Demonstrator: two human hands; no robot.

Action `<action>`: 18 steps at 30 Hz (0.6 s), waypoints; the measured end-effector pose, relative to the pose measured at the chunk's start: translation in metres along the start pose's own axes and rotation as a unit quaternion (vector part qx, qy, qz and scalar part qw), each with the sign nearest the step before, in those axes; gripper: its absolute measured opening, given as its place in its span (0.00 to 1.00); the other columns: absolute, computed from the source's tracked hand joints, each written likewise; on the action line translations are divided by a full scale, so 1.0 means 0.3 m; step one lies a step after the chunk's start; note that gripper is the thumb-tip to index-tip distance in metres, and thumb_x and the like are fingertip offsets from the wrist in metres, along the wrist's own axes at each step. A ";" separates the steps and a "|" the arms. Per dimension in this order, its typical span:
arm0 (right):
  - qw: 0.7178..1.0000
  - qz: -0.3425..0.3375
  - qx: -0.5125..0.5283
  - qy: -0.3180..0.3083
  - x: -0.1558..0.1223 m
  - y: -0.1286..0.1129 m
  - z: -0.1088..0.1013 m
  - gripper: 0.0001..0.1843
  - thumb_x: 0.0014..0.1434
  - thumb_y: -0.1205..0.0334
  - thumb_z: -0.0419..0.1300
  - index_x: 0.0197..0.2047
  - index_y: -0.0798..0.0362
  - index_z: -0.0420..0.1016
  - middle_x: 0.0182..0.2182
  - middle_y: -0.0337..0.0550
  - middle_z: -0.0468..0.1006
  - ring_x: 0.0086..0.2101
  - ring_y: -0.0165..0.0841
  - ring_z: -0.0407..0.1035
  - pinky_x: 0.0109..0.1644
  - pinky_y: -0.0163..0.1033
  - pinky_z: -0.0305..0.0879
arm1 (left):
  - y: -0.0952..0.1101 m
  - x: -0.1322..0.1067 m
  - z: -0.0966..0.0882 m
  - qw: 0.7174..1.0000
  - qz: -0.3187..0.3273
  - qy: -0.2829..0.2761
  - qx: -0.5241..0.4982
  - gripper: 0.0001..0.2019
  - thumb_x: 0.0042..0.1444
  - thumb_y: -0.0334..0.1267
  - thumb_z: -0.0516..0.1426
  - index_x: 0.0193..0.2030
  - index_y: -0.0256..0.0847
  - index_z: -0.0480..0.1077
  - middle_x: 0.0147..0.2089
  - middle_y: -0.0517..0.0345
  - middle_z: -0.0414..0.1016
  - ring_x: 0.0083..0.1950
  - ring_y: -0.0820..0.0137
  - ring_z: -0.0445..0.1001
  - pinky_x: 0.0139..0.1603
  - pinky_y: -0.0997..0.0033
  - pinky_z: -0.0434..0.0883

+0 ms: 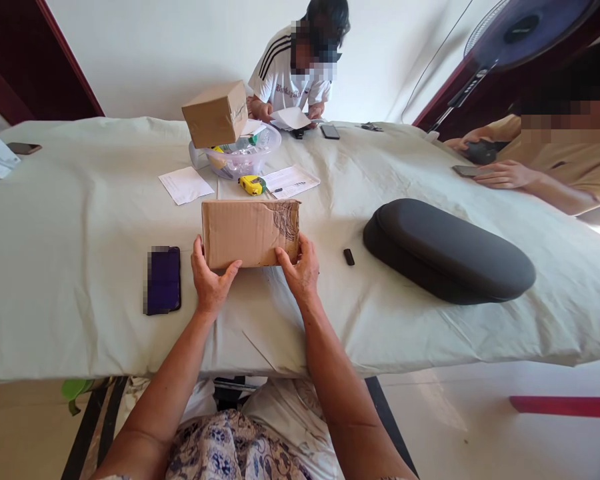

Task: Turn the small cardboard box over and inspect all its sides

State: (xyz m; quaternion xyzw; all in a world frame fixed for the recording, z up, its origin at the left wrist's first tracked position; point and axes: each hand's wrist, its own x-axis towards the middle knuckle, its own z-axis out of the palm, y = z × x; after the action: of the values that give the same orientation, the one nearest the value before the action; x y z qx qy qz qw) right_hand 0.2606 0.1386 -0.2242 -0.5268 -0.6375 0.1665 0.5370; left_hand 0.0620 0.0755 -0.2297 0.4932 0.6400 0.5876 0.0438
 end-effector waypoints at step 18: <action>0.996 -0.048 -0.070 -0.021 -0.004 0.002 0.017 0.51 0.55 0.26 0.56 0.70 0.53 0.57 0.57 0.60 0.72 0.53 0.48 0.69 0.58 0.56 0.67 | -0.021 0.011 0.011 0.997 0.026 0.020 0.065 0.52 0.48 0.72 0.59 0.69 0.31 0.57 0.64 0.29 0.67 0.67 0.48 0.68 0.67 0.48 0.66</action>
State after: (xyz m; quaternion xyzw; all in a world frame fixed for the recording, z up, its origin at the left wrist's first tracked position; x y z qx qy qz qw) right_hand 0.2564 0.1395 -0.2273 -0.5284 -0.6831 0.1071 0.4927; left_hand 0.0586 0.0812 -0.2340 0.4997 0.6645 0.5554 -0.0159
